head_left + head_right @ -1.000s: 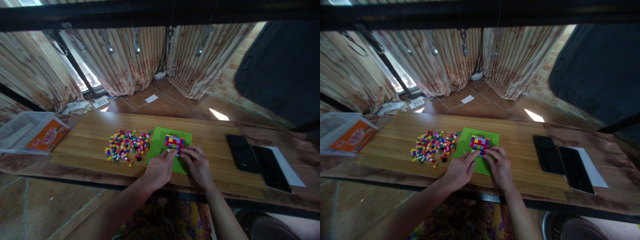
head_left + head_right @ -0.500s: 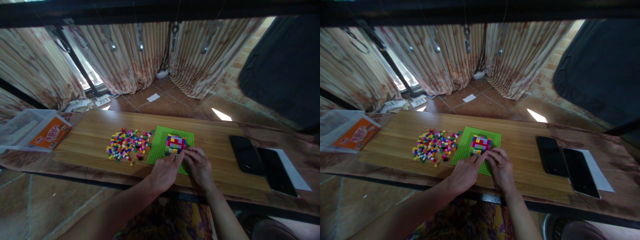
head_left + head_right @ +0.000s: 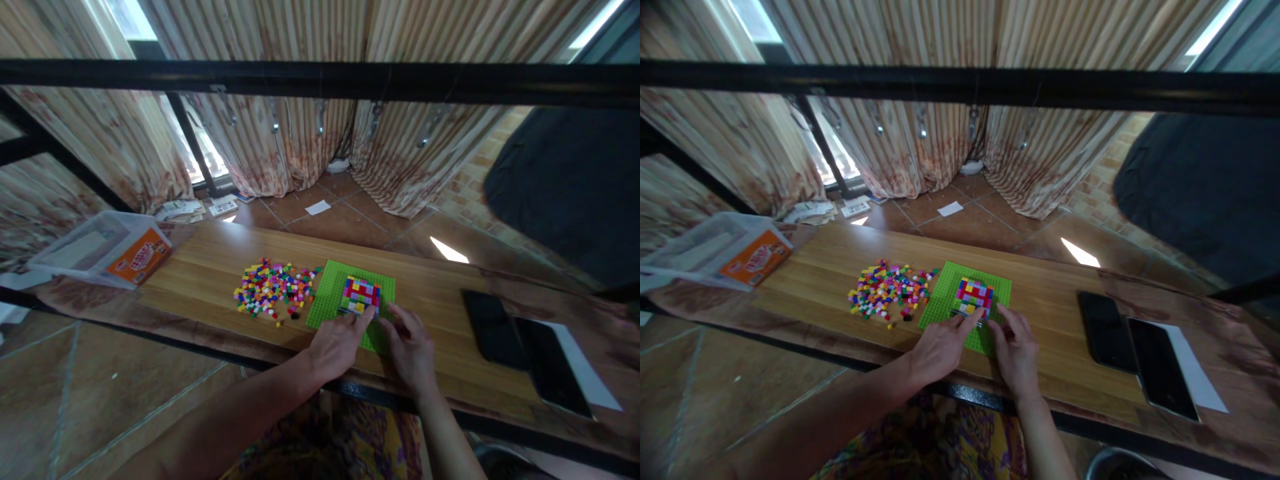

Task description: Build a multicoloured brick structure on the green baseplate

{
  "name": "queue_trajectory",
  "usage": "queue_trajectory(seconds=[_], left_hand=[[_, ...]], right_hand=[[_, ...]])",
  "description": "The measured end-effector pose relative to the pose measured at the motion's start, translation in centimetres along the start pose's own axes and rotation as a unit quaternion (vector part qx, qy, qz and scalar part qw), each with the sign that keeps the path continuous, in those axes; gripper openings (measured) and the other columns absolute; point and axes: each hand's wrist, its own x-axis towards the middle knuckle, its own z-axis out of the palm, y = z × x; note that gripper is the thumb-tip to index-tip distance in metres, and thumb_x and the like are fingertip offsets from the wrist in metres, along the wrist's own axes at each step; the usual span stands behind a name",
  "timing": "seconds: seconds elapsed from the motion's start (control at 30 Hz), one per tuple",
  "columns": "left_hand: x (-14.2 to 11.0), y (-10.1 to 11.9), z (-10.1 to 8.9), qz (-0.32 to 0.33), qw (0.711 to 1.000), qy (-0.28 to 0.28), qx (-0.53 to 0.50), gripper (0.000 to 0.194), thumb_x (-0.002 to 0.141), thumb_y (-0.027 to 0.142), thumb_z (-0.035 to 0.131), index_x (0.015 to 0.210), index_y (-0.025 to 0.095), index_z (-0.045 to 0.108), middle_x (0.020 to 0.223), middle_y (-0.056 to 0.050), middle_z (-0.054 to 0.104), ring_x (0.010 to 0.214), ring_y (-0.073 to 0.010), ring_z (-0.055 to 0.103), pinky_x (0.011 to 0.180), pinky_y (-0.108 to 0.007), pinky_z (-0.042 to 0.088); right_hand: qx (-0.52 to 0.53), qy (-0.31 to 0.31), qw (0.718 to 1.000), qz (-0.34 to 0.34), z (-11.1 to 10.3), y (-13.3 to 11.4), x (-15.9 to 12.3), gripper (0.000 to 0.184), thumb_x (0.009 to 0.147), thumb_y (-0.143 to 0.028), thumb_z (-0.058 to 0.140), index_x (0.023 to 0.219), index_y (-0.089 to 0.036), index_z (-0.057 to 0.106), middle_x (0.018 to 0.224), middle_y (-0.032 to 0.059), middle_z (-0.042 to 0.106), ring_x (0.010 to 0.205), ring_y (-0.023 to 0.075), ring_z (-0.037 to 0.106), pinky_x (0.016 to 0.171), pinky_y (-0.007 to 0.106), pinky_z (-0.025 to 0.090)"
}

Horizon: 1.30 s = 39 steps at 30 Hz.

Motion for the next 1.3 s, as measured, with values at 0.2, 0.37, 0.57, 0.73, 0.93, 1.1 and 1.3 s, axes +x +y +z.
queue_trajectory(seconds=[0.2, 0.37, 0.57, 0.73, 0.93, 1.1, 1.3], left_hand=[[-5.6, -3.2, 1.2, -0.091, 0.984, 0.125, -0.084, 0.054, 0.093, 0.020, 0.037, 0.146, 0.024, 0.027, 0.114, -0.009, 0.064, 0.098, -0.0198, 0.063, 0.083, -0.032, 0.053], [-9.9, -7.4, 1.7, -0.180, 0.949, 0.233, -0.113, 0.034, 0.093, 0.022, 0.040, 0.126, 0.019, 0.049, 0.105, -0.008, 0.066, 0.096, -0.0175, 0.063, 0.086, -0.031, 0.051], [-11.7, -10.5, 1.5, -0.251, 0.915, 0.283, -0.142, 0.015, 0.089, 0.017, 0.043, 0.097, 0.019, 0.056, 0.090, -0.004, 0.065, 0.087, -0.0156, 0.064, 0.081, -0.028, 0.051], [-11.7, -10.8, 1.6, -0.242, 0.915, 0.278, -0.166, 0.017, 0.088, 0.015, 0.045, 0.101, 0.019, 0.056, 0.093, -0.004, 0.065, 0.088, -0.0151, 0.063, 0.081, -0.028, 0.051], [-11.8, -10.4, 1.0, -0.250, 0.926, 0.234, -0.160, 0.016, 0.087, 0.021, 0.052, 0.102, 0.020, 0.056, 0.098, -0.005, 0.065, 0.088, -0.0167, 0.063, 0.079, -0.029, 0.051], [-11.6, -10.4, 0.9, -0.260, 0.934, 0.202, -0.140, 0.018, 0.087, 0.026, 0.055, 0.104, 0.021, 0.055, 0.100, -0.005, 0.064, 0.089, -0.0173, 0.063, 0.076, -0.027, 0.050], [-11.1, -10.3, 0.6, -0.286, 0.936, 0.170, -0.118, 0.017, 0.089, 0.031, 0.052, 0.103, 0.021, 0.055, 0.100, -0.004, 0.063, 0.088, -0.0172, 0.062, 0.074, -0.026, 0.049]], right_hand=[[0.017, 0.087, 0.995, 0.052, -0.6, -1.9, -3.1, 0.027, 0.085, -0.042, 0.060, 0.095, -0.018, 0.070, 0.097, 0.0087, 0.068, 0.089, 0.0209, 0.064, 0.081, 0.037, 0.051], [0.040, 0.047, 0.997, 0.050, 0.7, -3.8, -5.2, 0.024, 0.085, -0.040, 0.061, 0.092, -0.020, 0.071, 0.097, 0.0078, 0.069, 0.090, 0.0209, 0.064, 0.082, 0.036, 0.051], [0.055, -0.090, 0.994, 0.007, 4.5, -5.8, -5.7, 0.021, 0.088, -0.038, 0.057, 0.094, -0.023, 0.070, 0.098, 0.0058, 0.069, 0.090, 0.0194, 0.065, 0.081, 0.034, 0.052], [0.035, -0.170, 0.984, -0.049, 8.2, -7.4, -4.3, 0.023, 0.091, -0.035, 0.051, 0.096, -0.022, 0.069, 0.096, 0.0060, 0.069, 0.088, 0.0183, 0.065, 0.080, 0.033, 0.051], [-0.027, -0.165, 0.981, -0.096, 11.3, -8.2, -1.3, 0.026, 0.092, -0.033, 0.047, 0.097, -0.021, 0.069, 0.093, 0.0078, 0.069, 0.084, 0.0192, 0.064, 0.076, 0.033, 0.049], [-0.070, -0.144, 0.980, -0.120, 12.9, -8.3, 1.0, 0.031, 0.093, -0.034, 0.043, 0.096, -0.020, 0.070, 0.093, 0.0086, 0.069, 0.084, 0.0201, 0.063, 0.077, 0.034, 0.048], [-0.097, -0.183, 0.968, -0.142, 14.5, -9.1, 1.8, 0.027, 0.091, -0.036, 0.049, 0.097, -0.021, 0.071, 0.092, 0.0066, 0.068, 0.083, 0.0196, 0.063, 0.077, 0.033, 0.048]])
